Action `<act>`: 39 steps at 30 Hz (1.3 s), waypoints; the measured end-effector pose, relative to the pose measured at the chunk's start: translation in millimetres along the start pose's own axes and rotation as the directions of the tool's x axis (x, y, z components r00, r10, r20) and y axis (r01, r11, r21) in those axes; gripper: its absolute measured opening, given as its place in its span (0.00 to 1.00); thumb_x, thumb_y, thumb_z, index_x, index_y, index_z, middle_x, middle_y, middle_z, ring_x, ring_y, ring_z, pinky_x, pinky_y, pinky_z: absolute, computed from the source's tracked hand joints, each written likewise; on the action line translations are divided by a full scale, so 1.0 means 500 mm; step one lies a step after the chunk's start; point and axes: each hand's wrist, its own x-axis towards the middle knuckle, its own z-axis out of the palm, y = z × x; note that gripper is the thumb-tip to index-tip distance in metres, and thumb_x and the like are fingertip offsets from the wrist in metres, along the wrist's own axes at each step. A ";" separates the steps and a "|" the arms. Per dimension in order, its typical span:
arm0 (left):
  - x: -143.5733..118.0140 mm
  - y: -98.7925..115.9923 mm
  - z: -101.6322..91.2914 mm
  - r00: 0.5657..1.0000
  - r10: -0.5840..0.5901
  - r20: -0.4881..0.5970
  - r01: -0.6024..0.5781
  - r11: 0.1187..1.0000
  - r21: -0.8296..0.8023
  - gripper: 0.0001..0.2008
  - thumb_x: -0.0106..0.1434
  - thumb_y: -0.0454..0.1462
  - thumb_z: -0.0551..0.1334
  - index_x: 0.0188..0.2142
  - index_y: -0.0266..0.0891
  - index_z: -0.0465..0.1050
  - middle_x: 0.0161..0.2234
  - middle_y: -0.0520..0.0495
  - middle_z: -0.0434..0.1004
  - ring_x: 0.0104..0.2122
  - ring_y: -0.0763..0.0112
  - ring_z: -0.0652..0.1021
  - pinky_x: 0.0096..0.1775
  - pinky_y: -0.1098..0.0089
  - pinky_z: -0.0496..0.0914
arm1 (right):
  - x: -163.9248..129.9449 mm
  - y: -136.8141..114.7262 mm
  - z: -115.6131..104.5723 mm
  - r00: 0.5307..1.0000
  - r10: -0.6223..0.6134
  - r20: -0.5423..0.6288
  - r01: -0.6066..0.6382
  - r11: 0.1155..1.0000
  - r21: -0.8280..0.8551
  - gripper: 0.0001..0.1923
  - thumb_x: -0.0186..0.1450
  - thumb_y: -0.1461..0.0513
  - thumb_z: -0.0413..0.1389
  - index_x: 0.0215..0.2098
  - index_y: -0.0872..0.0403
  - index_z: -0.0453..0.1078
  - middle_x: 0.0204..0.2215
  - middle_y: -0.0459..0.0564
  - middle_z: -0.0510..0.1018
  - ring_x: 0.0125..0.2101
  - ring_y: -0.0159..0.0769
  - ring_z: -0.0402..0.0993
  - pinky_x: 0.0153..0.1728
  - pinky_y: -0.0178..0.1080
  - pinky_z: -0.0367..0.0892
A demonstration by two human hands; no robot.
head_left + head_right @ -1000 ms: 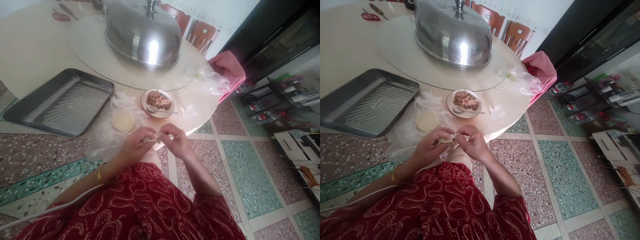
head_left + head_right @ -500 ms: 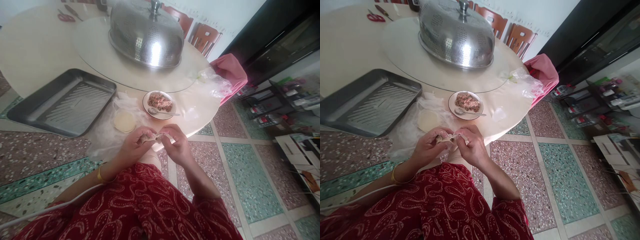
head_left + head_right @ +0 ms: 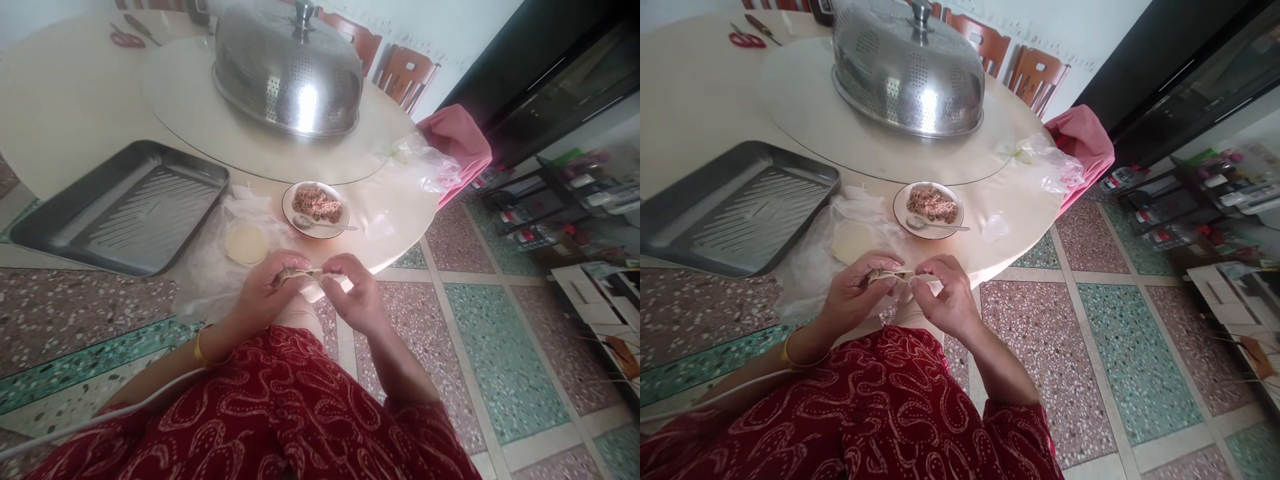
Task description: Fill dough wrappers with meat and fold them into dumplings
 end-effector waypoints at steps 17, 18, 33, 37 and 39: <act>0.005 -0.007 -0.002 0.945 0.242 0.218 -0.285 0.938 0.195 0.05 0.62 0.30 0.60 0.38 0.40 0.69 0.41 0.45 0.74 0.39 0.71 0.77 0.40 0.72 0.71 | 0.001 -0.008 0.006 1.000 -0.001 0.023 0.001 1.000 0.008 0.06 0.64 0.64 0.54 0.31 0.50 0.73 0.32 0.47 0.77 0.36 0.35 0.74 0.36 0.40 0.72; 0.004 -0.007 -0.001 0.950 0.235 0.206 -0.275 0.942 0.192 0.05 0.62 0.31 0.60 0.38 0.40 0.68 0.40 0.46 0.74 0.38 0.72 0.77 0.39 0.72 0.71 | -0.001 -0.010 0.008 1.000 -0.023 0.010 0.024 0.999 -0.023 0.06 0.64 0.64 0.54 0.32 0.50 0.74 0.33 0.48 0.77 0.37 0.35 0.74 0.36 0.41 0.72; -0.005 -0.004 0.001 0.990 0.094 0.101 -0.108 0.983 0.151 0.09 0.62 0.35 0.60 0.43 0.40 0.69 0.38 0.48 0.77 0.37 0.70 0.78 0.39 0.72 0.72 | -0.026 -0.020 0.027 0.958 -0.275 -0.081 0.265 0.957 -0.121 0.14 0.64 0.68 0.52 0.44 0.49 0.74 0.38 0.51 0.75 0.41 0.39 0.73 0.38 0.45 0.74; -0.005 -0.003 -0.001 0.990 0.109 0.092 -0.115 0.991 0.063 0.05 0.62 0.33 0.60 0.38 0.40 0.72 0.39 0.48 0.76 0.37 0.70 0.77 0.38 0.71 0.72 | -0.029 -0.003 0.032 0.894 -0.393 -0.213 0.363 0.916 -0.169 0.18 0.64 0.67 0.53 0.50 0.46 0.70 0.45 0.51 0.71 0.47 0.41 0.71 0.40 0.48 0.75; -0.006 -0.004 -0.001 0.994 0.079 0.074 -0.080 0.997 0.009 0.04 0.62 0.33 0.60 0.37 0.41 0.72 0.40 0.48 0.75 0.36 0.71 0.76 0.36 0.71 0.72 | -0.031 0.005 0.038 0.855 -0.442 -0.270 0.380 0.890 -0.251 0.18 0.63 0.65 0.56 0.50 0.47 0.69 0.45 0.52 0.71 0.46 0.42 0.71 0.39 0.48 0.75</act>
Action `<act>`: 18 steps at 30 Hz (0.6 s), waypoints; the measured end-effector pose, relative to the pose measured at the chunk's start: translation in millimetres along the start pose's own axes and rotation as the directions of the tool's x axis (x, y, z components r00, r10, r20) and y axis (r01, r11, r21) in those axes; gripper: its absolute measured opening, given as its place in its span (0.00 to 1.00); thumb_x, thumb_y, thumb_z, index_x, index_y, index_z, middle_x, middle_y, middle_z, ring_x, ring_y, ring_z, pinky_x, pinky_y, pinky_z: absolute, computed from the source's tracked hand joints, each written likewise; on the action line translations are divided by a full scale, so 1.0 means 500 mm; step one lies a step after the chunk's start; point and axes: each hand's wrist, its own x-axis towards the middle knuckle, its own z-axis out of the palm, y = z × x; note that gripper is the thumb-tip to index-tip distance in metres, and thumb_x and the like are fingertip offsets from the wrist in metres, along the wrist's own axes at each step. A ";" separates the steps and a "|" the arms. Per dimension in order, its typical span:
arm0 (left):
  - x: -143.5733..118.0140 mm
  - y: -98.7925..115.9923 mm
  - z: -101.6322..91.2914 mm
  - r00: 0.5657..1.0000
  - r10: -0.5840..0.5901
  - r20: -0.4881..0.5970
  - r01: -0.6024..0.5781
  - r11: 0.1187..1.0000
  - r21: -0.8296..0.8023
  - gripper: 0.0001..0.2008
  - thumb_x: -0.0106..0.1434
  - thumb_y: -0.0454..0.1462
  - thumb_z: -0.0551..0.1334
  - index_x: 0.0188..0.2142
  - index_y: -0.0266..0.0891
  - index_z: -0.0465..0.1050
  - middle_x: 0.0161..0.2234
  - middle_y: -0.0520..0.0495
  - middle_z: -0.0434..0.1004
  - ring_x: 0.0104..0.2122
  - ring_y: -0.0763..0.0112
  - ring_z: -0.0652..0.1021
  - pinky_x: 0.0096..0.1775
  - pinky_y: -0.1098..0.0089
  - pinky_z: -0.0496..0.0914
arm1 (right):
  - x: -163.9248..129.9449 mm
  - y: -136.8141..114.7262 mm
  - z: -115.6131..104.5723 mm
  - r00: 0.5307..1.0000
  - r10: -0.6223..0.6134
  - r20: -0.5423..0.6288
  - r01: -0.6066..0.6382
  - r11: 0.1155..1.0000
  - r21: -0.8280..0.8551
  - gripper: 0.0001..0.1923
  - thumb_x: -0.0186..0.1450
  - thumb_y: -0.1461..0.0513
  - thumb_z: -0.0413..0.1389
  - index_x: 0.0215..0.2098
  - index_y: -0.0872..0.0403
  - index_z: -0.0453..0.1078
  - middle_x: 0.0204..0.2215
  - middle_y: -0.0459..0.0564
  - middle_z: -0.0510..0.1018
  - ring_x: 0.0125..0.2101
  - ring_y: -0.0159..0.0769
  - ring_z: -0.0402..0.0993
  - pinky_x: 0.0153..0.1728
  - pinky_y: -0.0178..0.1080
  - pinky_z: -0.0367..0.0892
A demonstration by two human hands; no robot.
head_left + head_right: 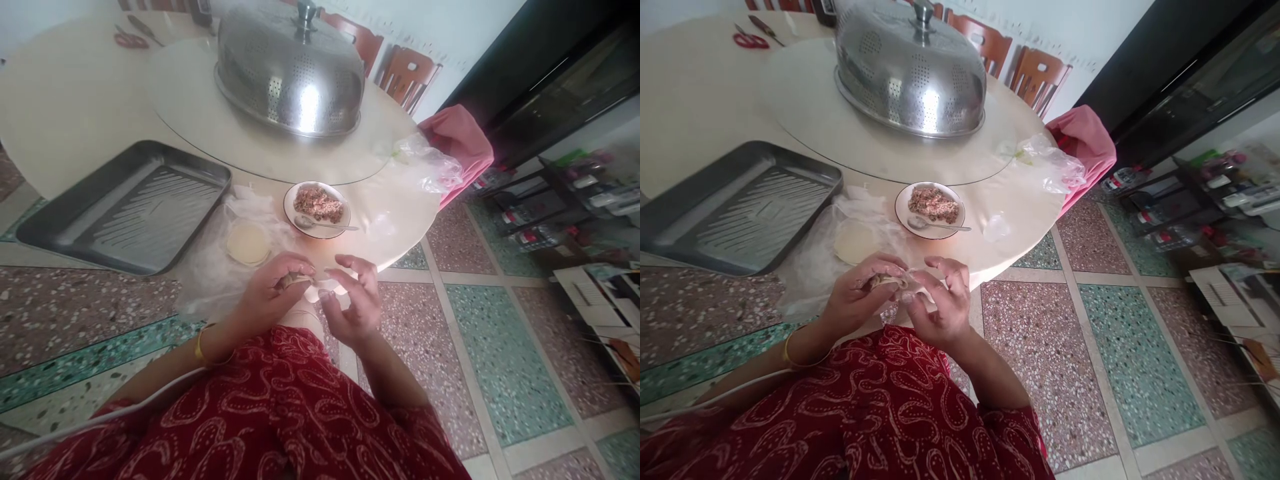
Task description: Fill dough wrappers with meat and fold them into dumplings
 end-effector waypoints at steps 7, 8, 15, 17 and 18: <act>-0.004 -0.001 0.005 0.997 -0.074 0.014 0.074 0.997 -0.006 0.05 0.61 0.34 0.61 0.38 0.41 0.70 0.39 0.48 0.75 0.34 0.73 0.75 0.31 0.73 0.69 | -0.015 0.000 0.026 0.996 -0.019 -0.089 0.008 0.992 -0.123 0.10 0.60 0.67 0.58 0.40 0.50 0.68 0.39 0.51 0.73 0.40 0.39 0.71 0.35 0.44 0.74; -0.003 0.000 0.006 0.997 -0.079 0.020 0.079 0.997 0.008 0.05 0.61 0.34 0.61 0.38 0.40 0.70 0.39 0.48 0.75 0.33 0.73 0.75 0.31 0.73 0.69 | -0.017 0.001 0.028 0.994 -0.022 -0.107 0.009 0.992 -0.123 0.09 0.60 0.68 0.57 0.39 0.51 0.68 0.38 0.51 0.73 0.39 0.38 0.71 0.35 0.43 0.74; 0.002 0.001 0.016 0.990 -0.136 0.042 0.135 0.990 0.026 0.04 0.62 0.36 0.59 0.37 0.40 0.69 0.38 0.48 0.75 0.34 0.73 0.75 0.33 0.73 0.70 | -0.024 0.002 0.035 0.987 0.013 -0.163 -0.031 0.993 -0.111 0.10 0.60 0.68 0.55 0.39 0.51 0.69 0.37 0.51 0.74 0.39 0.38 0.72 0.35 0.43 0.73; 0.002 -0.001 0.019 0.987 -0.155 0.036 0.154 0.988 0.023 0.04 0.62 0.35 0.59 0.37 0.40 0.68 0.38 0.49 0.75 0.35 0.73 0.76 0.35 0.73 0.71 | -0.024 0.002 0.038 0.982 0.031 -0.187 -0.047 0.996 -0.081 0.10 0.60 0.67 0.55 0.40 0.52 0.69 0.37 0.52 0.74 0.38 0.38 0.72 0.35 0.44 0.73; 0.002 -0.003 0.020 0.986 -0.163 0.035 0.162 0.986 0.025 0.04 0.62 0.35 0.59 0.37 0.40 0.68 0.38 0.49 0.75 0.36 0.73 0.76 0.36 0.73 0.71 | -0.025 0.003 0.041 0.980 0.039 -0.197 -0.054 0.996 -0.071 0.09 0.60 0.67 0.56 0.40 0.52 0.70 0.37 0.51 0.74 0.38 0.38 0.72 0.35 0.44 0.73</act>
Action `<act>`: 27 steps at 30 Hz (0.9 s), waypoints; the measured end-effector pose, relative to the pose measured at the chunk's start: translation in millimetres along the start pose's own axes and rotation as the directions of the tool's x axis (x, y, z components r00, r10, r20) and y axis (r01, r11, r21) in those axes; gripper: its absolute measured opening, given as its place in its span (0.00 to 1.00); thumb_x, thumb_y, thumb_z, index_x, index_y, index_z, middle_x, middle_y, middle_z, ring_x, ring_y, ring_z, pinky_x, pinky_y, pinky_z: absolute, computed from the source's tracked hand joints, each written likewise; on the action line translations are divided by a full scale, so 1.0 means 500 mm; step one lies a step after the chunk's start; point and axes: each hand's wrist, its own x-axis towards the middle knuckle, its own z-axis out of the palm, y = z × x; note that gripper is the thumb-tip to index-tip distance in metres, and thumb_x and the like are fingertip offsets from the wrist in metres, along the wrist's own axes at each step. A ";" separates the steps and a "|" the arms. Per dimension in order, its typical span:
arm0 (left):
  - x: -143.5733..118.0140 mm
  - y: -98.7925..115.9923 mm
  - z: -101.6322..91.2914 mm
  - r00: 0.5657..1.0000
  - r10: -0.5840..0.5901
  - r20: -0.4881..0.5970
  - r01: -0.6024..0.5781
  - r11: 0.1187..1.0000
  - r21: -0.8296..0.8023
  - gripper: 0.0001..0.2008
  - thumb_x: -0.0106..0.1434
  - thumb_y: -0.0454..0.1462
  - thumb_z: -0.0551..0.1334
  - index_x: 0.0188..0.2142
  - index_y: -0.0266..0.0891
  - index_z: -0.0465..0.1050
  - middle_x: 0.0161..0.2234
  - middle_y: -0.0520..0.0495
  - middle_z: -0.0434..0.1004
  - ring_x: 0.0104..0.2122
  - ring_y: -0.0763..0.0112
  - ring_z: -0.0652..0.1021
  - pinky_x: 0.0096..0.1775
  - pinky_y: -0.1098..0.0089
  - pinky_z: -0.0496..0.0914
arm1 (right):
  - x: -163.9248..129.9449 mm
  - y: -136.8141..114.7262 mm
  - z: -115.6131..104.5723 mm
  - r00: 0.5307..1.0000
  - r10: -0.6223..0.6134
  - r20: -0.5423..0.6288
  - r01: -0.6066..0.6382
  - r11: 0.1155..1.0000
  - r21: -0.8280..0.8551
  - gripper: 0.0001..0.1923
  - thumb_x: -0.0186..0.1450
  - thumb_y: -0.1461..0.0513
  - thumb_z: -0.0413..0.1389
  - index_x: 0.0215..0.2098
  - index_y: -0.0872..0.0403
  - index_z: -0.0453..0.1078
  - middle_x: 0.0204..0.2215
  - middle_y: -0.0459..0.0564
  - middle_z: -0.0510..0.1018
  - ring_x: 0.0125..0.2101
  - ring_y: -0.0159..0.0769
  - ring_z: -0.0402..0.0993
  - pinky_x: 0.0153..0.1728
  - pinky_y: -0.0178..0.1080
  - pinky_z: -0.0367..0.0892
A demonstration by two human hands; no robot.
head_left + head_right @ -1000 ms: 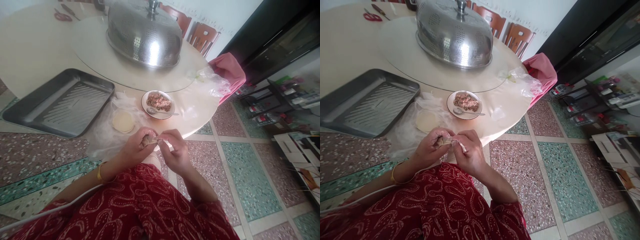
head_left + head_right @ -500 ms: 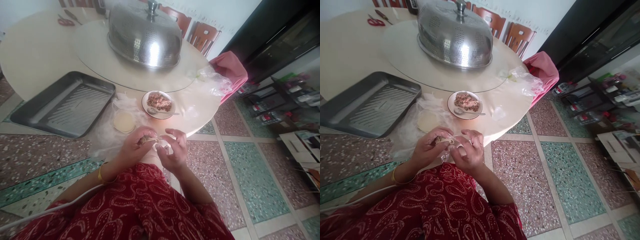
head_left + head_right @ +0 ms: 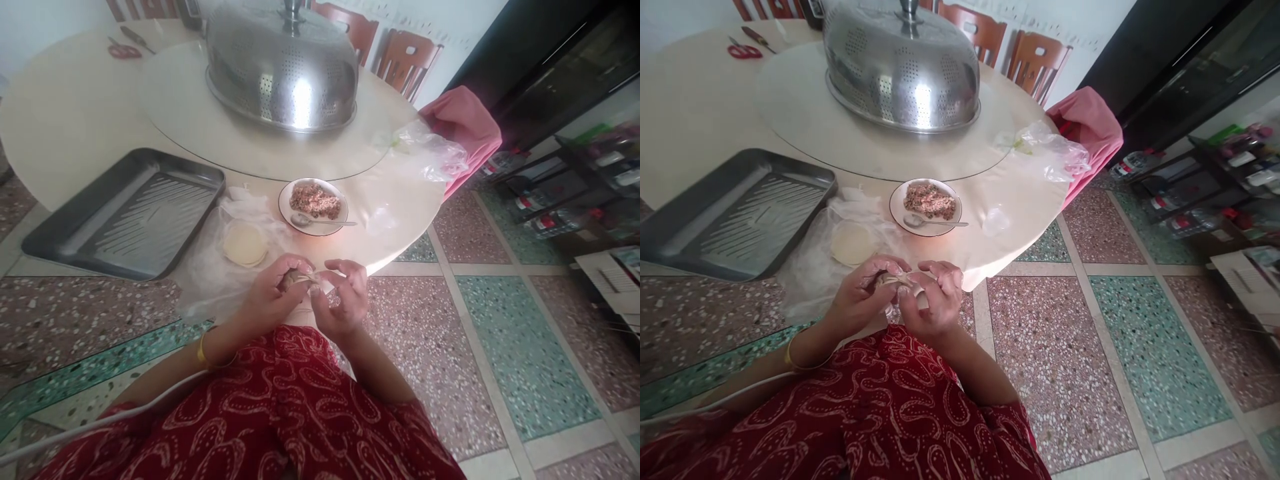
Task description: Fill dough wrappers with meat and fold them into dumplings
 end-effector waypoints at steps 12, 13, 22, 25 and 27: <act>0.004 -0.001 -0.003 0.993 -0.027 0.115 0.018 0.997 0.074 0.05 0.64 0.38 0.59 0.39 0.40 0.69 0.40 0.47 0.75 0.33 0.71 0.76 0.34 0.70 0.71 | 0.003 0.019 -0.010 0.597 0.669 0.443 -0.756 0.285 0.589 0.17 0.66 0.49 0.48 0.44 0.46 0.73 0.49 0.50 0.77 0.51 0.43 0.72 0.54 0.53 0.67; 0.006 0.000 -0.003 0.986 0.010 0.168 -0.030 0.993 0.117 0.05 0.65 0.38 0.58 0.39 0.40 0.69 0.40 0.47 0.76 0.35 0.69 0.76 0.35 0.69 0.71 | 0.009 0.015 -0.009 0.452 0.663 0.597 -0.804 0.013 0.594 0.21 0.66 0.46 0.46 0.46 0.46 0.72 0.50 0.50 0.77 0.52 0.43 0.72 0.55 0.53 0.66; 0.047 0.008 -0.003 0.759 0.370 0.536 -0.588 0.742 0.322 0.04 0.67 0.35 0.59 0.37 0.41 0.72 0.45 0.44 0.78 0.46 0.64 0.76 0.50 0.61 0.68 | 0.024 -0.013 -0.003 0.154 0.473 0.868 -0.538 -0.696 0.475 0.26 0.68 0.45 0.41 0.50 0.50 0.70 0.40 0.49 0.81 0.40 0.39 0.77 0.48 0.47 0.72; 0.068 0.015 -0.007 0.733 0.358 0.578 -0.622 0.697 0.357 0.03 0.66 0.38 0.60 0.37 0.43 0.73 0.45 0.46 0.78 0.47 0.62 0.76 0.49 0.59 0.67 | 0.030 -0.017 -0.011 0.090 0.505 0.858 -0.515 -0.714 0.474 0.24 0.68 0.45 0.41 0.47 0.49 0.70 0.33 0.47 0.79 0.35 0.37 0.76 0.42 0.44 0.73; 0.081 0.020 -0.009 0.703 0.362 0.612 -0.652 0.672 0.351 0.02 0.65 0.38 0.62 0.37 0.45 0.73 0.44 0.48 0.79 0.46 0.62 0.76 0.49 0.58 0.66 | 0.035 -0.020 -0.014 0.078 0.512 0.855 -0.502 -0.721 0.477 0.24 0.69 0.45 0.40 0.45 0.49 0.70 0.33 0.47 0.79 0.35 0.37 0.76 0.40 0.43 0.73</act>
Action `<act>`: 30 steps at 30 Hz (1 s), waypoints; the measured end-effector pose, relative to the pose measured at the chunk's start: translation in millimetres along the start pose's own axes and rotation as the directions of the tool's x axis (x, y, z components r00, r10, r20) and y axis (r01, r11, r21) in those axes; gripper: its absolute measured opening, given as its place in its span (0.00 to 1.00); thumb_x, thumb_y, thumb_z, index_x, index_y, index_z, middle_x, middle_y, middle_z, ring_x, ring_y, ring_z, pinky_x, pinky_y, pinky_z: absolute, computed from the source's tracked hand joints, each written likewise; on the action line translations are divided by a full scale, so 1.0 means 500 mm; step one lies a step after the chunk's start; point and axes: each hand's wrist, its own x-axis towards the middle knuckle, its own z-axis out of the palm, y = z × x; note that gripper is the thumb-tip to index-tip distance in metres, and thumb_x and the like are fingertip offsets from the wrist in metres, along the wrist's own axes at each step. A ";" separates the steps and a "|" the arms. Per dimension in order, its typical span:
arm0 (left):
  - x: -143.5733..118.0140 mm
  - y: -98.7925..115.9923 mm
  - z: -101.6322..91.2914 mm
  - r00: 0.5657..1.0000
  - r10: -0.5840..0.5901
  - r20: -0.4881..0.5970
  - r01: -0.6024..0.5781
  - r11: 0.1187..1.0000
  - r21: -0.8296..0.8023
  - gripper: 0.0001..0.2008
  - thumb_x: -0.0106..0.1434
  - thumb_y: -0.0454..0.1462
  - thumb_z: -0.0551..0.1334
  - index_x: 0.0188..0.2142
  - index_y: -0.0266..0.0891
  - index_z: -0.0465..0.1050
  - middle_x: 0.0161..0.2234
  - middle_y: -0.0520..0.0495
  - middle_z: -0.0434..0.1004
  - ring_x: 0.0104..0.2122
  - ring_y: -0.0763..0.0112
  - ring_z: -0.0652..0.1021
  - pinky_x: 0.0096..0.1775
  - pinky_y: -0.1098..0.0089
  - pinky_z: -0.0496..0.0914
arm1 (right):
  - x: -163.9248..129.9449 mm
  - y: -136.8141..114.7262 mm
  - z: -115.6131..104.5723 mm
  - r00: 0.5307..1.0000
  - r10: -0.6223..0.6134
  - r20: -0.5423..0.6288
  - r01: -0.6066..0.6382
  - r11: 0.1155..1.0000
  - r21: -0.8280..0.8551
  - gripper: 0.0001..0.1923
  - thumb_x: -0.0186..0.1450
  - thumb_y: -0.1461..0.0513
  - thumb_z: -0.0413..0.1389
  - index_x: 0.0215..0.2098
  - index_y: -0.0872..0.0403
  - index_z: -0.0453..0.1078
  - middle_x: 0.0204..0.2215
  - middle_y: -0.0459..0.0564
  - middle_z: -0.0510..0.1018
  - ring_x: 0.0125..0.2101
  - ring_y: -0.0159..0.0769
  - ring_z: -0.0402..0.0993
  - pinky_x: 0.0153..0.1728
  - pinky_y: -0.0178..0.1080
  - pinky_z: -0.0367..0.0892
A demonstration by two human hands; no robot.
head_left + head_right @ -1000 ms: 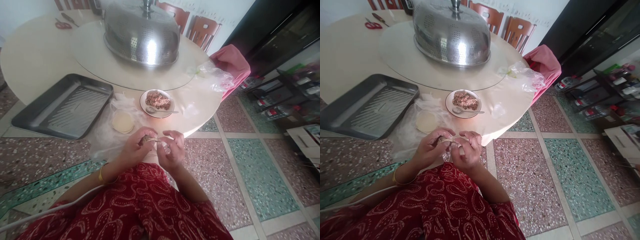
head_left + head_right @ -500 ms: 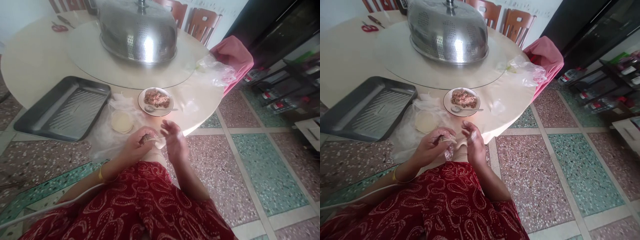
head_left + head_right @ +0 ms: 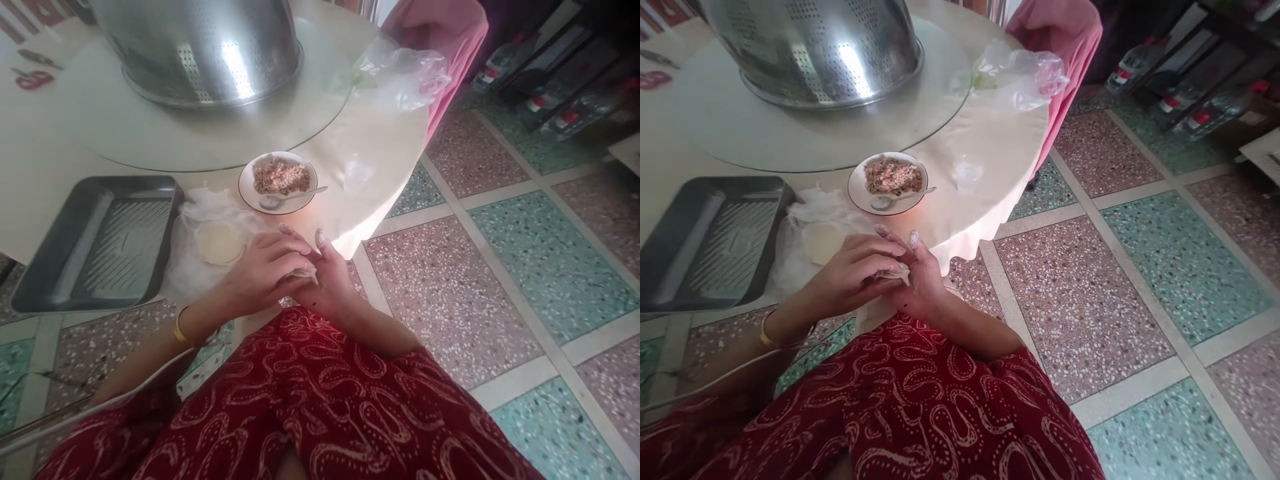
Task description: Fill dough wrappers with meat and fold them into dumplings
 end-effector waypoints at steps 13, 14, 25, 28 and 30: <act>0.017 -0.012 -0.014 0.992 0.113 0.055 -0.116 0.992 0.041 0.09 0.69 0.36 0.57 0.37 0.45 0.77 0.42 0.51 0.79 0.46 0.64 0.71 0.50 0.62 0.61 | 0.000 0.000 -0.004 1.000 -0.004 -0.003 0.004 0.999 0.033 0.26 0.70 0.48 0.34 0.39 0.51 0.70 0.29 0.45 0.75 0.27 0.30 0.70 0.33 0.35 0.70; 0.017 -0.011 -0.014 0.993 0.105 0.056 -0.107 0.994 0.031 0.09 0.69 0.36 0.57 0.37 0.45 0.77 0.43 0.51 0.79 0.47 0.64 0.71 0.50 0.63 0.60 | 0.000 0.000 -0.005 1.000 -0.011 -0.002 0.011 1.000 0.013 0.26 0.70 0.48 0.34 0.39 0.51 0.69 0.29 0.46 0.75 0.27 0.31 0.69 0.34 0.36 0.70; 0.038 -0.011 -0.016 0.973 0.202 0.110 -0.210 0.975 0.068 0.08 0.68 0.41 0.59 0.41 0.47 0.77 0.45 0.49 0.78 0.41 0.64 0.72 0.45 0.62 0.63 | 0.000 -0.004 -0.008 0.998 0.047 0.038 -0.050 0.995 0.088 0.30 0.71 0.48 0.33 0.36 0.54 0.71 0.26 0.46 0.75 0.26 0.29 0.69 0.26 0.31 0.65; 0.045 -0.004 -0.010 0.970 0.213 0.116 -0.219 0.975 0.037 0.10 0.68 0.38 0.57 0.34 0.46 0.77 0.45 0.49 0.77 0.42 0.62 0.72 0.45 0.62 0.64 | 0.000 -0.005 -0.009 0.999 0.039 0.030 -0.042 0.996 0.080 0.31 0.71 0.47 0.32 0.36 0.54 0.71 0.27 0.47 0.76 0.28 0.30 0.70 0.28 0.31 0.66; 0.048 -0.002 -0.006 0.972 0.192 0.138 -0.192 0.981 -0.009 0.11 0.68 0.38 0.56 0.32 0.46 0.76 0.45 0.50 0.77 0.42 0.62 0.72 0.45 0.63 0.64 | 0.000 -0.006 -0.010 0.999 0.039 0.035 -0.042 0.996 0.085 0.31 0.71 0.47 0.33 0.36 0.54 0.71 0.26 0.46 0.76 0.28 0.29 0.71 0.28 0.31 0.67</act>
